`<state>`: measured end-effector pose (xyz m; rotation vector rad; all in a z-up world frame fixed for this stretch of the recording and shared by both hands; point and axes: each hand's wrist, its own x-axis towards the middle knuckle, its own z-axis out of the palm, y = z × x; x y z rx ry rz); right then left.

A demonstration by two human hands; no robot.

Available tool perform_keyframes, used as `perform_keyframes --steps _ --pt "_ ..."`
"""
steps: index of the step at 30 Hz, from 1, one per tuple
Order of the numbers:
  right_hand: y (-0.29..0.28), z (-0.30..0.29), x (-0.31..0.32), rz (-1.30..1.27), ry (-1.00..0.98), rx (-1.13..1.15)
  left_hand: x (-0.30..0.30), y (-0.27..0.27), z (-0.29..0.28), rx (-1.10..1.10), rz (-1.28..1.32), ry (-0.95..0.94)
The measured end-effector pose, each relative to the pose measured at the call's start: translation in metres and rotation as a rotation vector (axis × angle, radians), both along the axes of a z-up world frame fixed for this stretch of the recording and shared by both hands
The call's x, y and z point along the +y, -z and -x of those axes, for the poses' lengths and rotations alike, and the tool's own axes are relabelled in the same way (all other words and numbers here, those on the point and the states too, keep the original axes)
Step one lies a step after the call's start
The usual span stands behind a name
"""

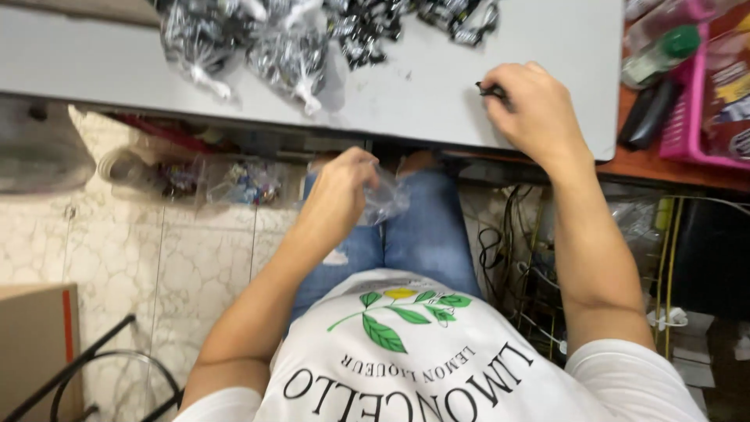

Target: Bagging small black plastic components into individual clear plastic bags at a workspace

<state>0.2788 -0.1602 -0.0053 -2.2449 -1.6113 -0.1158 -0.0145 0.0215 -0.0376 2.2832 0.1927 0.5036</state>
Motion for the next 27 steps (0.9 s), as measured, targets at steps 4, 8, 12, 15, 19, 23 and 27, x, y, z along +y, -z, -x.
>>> perform_keyframes --steps 4,8,12,15,19,23,27 --pt "-0.014 0.095 -0.009 -0.331 0.029 0.621 -0.009 -0.029 0.0 0.064 0.033 -0.06" --pt "0.011 0.145 0.006 -0.345 -0.123 0.725 -0.02 -0.045 -0.005 -0.01 0.173 -0.002" --pt "0.029 0.138 0.013 0.086 -0.207 0.297 -0.026 -0.031 -0.006 0.007 0.244 0.103" --pt "-0.044 0.122 0.021 -0.051 -0.358 0.413 -0.031 -0.023 -0.003 0.073 0.45 0.083" --pt "-0.045 0.005 0.043 -0.158 -0.162 0.083 -0.031 -0.026 -0.003 0.18 0.57 0.073" --pt "-0.054 -0.039 0.08 0.26 0.213 0.213 -0.032 -0.031 -0.005 0.145 0.6 0.097" --pt "0.003 -0.052 0.082 0.103 0.207 -0.104 -0.024 -0.029 0.001 0.154 0.595 0.053"
